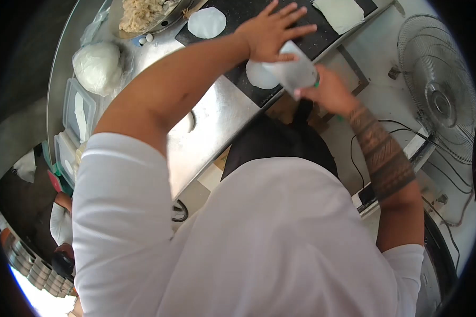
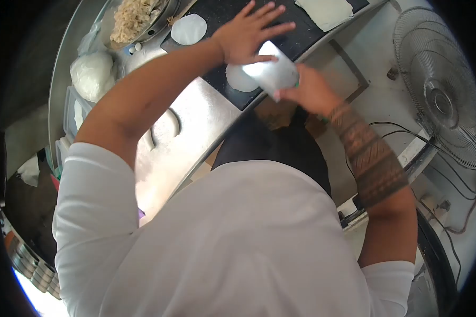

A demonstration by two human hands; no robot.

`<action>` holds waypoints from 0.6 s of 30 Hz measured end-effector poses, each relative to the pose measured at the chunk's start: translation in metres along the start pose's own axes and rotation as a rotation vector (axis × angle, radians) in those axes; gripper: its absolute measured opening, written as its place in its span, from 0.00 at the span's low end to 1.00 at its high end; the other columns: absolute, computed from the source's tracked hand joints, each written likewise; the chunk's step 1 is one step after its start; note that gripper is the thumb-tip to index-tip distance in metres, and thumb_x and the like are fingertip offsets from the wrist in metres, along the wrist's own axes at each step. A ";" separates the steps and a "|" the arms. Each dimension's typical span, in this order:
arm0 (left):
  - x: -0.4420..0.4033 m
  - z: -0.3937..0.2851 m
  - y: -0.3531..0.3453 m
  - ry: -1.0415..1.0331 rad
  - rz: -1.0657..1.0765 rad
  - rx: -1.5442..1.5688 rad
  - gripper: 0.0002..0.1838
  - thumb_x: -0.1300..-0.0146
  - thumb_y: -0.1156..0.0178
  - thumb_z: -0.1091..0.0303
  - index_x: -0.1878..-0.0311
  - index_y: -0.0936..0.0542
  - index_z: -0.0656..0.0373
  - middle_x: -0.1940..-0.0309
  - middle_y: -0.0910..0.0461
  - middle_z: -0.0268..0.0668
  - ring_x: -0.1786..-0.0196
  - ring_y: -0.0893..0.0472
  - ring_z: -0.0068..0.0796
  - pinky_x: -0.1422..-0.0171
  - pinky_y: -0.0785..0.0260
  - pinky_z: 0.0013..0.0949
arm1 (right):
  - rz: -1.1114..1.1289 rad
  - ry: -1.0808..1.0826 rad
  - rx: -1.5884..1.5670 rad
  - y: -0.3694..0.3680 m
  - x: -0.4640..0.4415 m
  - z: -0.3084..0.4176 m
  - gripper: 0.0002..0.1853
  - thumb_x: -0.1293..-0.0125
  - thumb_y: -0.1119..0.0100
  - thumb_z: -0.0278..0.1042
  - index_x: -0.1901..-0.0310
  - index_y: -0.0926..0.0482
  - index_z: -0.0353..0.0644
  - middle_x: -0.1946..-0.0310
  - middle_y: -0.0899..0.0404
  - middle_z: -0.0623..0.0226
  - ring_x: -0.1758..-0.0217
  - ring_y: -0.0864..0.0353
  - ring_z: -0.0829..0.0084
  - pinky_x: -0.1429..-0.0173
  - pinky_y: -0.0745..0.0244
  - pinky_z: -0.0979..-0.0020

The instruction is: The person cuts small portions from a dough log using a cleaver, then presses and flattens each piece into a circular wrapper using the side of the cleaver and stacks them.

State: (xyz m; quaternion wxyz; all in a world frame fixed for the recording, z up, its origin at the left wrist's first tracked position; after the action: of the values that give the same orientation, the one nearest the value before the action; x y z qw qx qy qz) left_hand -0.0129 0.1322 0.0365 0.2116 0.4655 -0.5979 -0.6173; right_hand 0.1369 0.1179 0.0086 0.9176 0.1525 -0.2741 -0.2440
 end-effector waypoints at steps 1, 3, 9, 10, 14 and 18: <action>0.014 -0.016 -0.009 0.028 0.090 -0.022 0.49 0.32 0.41 0.28 0.12 0.43 0.32 0.12 0.49 0.48 0.11 0.49 0.55 0.12 0.58 0.69 | 0.029 -0.006 -0.059 -0.018 0.012 -0.014 0.36 0.41 0.17 0.42 0.36 0.21 0.31 0.45 0.12 0.49 0.42 0.12 0.57 0.35 0.20 0.60; 0.020 -0.045 -0.025 0.023 0.182 0.034 0.50 0.34 0.41 0.27 0.12 0.43 0.32 0.12 0.48 0.47 0.11 0.48 0.55 0.12 0.59 0.69 | 0.003 -0.085 0.028 -0.032 0.037 -0.032 0.36 0.40 0.18 0.44 0.36 0.22 0.32 0.45 0.13 0.48 0.40 0.13 0.55 0.33 0.21 0.58; -0.036 -0.005 -0.014 0.028 0.161 -0.038 0.49 0.32 0.42 0.30 0.13 0.41 0.41 0.13 0.48 0.54 0.12 0.48 0.61 0.13 0.60 0.71 | -0.044 -0.037 0.063 0.024 -0.009 -0.037 0.38 0.39 0.19 0.47 0.34 0.24 0.32 0.44 0.13 0.48 0.40 0.13 0.58 0.34 0.21 0.59; -0.038 0.005 -0.010 0.032 0.154 -0.015 0.49 0.31 0.43 0.32 0.13 0.41 0.46 0.14 0.47 0.59 0.13 0.48 0.65 0.13 0.60 0.72 | -0.036 -0.026 0.055 0.031 -0.019 -0.031 0.38 0.38 0.19 0.47 0.33 0.24 0.32 0.44 0.14 0.48 0.40 0.14 0.59 0.33 0.22 0.60; -0.040 0.022 0.008 0.040 0.060 -0.049 0.51 0.34 0.39 0.33 0.13 0.41 0.46 0.14 0.47 0.59 0.13 0.47 0.66 0.13 0.60 0.72 | -0.024 -0.059 0.283 0.047 -0.038 -0.006 0.37 0.38 0.19 0.46 0.34 0.23 0.32 0.46 0.12 0.51 0.42 0.13 0.59 0.34 0.21 0.60; 0.010 -0.014 0.008 0.032 0.031 0.062 0.48 0.34 0.41 0.28 0.13 0.40 0.29 0.11 0.48 0.44 0.11 0.48 0.53 0.11 0.60 0.68 | 0.045 -0.015 -0.082 -0.020 0.009 -0.017 0.38 0.39 0.18 0.44 0.33 0.24 0.32 0.47 0.12 0.50 0.41 0.13 0.58 0.34 0.21 0.58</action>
State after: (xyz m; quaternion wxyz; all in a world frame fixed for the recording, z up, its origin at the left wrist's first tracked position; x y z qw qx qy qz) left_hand -0.0086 0.1154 0.0428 0.2162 0.4721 -0.6204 -0.5878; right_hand 0.1462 0.0992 -0.0095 0.9263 0.1067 -0.2743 -0.2353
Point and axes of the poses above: each hand's wrist, its own x-axis away from the middle knuckle, its own y-axis out of the back of the hand, z = x × y, the point moved 10 cm from there along -x, towards the middle knuckle
